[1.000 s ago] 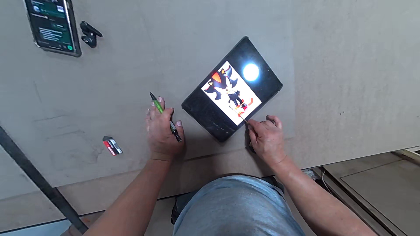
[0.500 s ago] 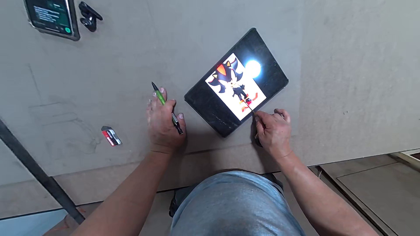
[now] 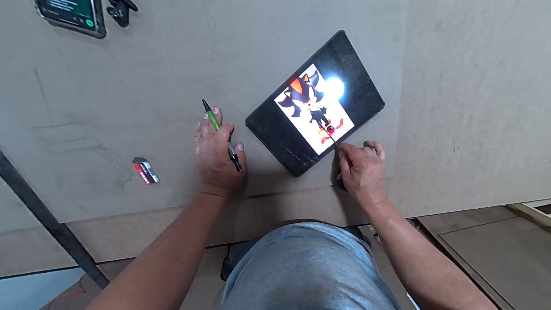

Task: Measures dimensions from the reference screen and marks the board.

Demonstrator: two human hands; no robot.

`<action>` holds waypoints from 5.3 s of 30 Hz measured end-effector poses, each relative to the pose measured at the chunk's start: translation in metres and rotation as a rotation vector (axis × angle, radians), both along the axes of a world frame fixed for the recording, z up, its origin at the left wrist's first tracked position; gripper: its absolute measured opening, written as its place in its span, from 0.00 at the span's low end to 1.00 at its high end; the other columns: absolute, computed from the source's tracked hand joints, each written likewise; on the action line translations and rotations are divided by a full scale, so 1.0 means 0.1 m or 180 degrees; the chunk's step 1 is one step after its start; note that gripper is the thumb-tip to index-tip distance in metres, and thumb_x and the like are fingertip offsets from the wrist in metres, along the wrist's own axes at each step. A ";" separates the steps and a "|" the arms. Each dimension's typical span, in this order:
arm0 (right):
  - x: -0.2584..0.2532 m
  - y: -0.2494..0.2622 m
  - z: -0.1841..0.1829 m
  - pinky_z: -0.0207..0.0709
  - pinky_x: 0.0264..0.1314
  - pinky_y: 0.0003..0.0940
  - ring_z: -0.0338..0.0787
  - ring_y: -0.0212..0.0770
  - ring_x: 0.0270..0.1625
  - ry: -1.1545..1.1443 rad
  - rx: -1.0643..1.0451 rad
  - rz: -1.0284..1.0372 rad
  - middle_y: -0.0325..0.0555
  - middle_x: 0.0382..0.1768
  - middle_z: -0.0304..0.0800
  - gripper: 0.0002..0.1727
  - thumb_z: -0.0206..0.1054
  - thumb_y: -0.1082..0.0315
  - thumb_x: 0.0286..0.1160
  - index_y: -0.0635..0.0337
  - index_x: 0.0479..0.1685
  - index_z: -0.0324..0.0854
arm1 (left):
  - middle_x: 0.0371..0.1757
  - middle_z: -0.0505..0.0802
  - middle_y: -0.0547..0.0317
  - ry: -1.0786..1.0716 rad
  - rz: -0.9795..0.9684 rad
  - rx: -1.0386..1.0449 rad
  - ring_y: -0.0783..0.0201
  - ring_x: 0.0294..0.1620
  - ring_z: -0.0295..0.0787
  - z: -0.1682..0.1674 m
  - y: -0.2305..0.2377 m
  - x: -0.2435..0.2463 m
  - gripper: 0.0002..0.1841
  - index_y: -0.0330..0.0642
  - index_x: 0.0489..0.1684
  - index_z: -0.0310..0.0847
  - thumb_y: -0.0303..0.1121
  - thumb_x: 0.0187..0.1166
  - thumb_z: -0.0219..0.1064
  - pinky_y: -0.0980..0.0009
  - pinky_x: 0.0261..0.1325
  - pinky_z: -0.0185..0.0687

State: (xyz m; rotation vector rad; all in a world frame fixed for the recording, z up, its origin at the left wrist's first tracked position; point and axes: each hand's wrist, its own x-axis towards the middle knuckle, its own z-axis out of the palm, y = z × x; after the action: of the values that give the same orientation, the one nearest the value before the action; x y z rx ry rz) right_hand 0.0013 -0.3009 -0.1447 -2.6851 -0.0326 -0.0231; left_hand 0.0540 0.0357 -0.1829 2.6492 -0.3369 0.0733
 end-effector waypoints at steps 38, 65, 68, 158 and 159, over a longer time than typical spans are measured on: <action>-0.85 3.29 0.51 0.85 0.45 0.36 0.90 0.28 0.37 0.2206 0.1951 0.0788 0.30 0.36 0.94 0.17 0.59 0.46 0.87 0.38 0.55 0.91 | 0.45 0.91 0.60 0.2362 0.0025 -0.1723 0.66 0.38 0.87 1.13 2.41 -1.07 0.16 0.51 0.66 0.84 0.32 0.82 0.68 0.64 0.45 0.88; -0.98 4.70 0.17 0.83 0.39 0.34 0.88 0.29 0.29 0.2524 0.2639 -0.1598 0.29 0.25 0.90 0.20 0.53 0.50 0.94 0.43 0.48 0.91 | 0.86 0.78 0.60 0.0569 -0.1604 0.0050 0.57 0.91 0.64 0.24 3.05 0.65 0.20 0.47 0.76 0.80 0.34 0.90 0.55 0.48 0.94 0.50; -0.93 4.77 0.16 0.85 0.36 0.37 0.90 0.32 0.28 0.2572 0.2732 -0.1819 0.31 0.26 0.92 0.17 0.56 0.50 0.93 0.46 0.46 0.87 | 0.87 0.76 0.63 0.0684 -0.1686 0.0001 0.60 0.92 0.63 0.24 3.10 0.71 0.20 0.47 0.76 0.80 0.36 0.91 0.53 0.48 0.96 0.47; -0.64 4.93 0.04 0.85 0.38 0.38 0.91 0.31 0.28 0.2874 0.2919 -0.1983 0.32 0.24 0.94 0.18 0.67 0.52 0.82 0.49 0.25 0.90 | 0.44 0.96 0.54 0.1766 0.0711 -0.0344 0.56 0.46 0.95 0.64 3.32 1.69 0.12 0.46 0.50 0.90 0.43 0.80 0.71 0.47 0.56 0.90; -0.66 4.93 0.02 0.85 0.38 0.38 0.91 0.32 0.29 0.2884 0.2971 -0.1834 0.32 0.25 0.94 0.18 0.67 0.52 0.82 0.49 0.26 0.90 | 0.43 0.96 0.55 0.1703 0.0809 -0.0591 0.59 0.43 0.96 0.64 3.52 1.56 0.13 0.45 0.54 0.88 0.43 0.84 0.67 0.51 0.54 0.92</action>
State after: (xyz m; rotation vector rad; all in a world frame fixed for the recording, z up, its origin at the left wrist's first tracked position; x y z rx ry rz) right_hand -0.0649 0.1916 -0.1425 -1.5065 0.8055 0.7766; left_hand 0.2096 0.3874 -0.1191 2.3943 0.1758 -0.4899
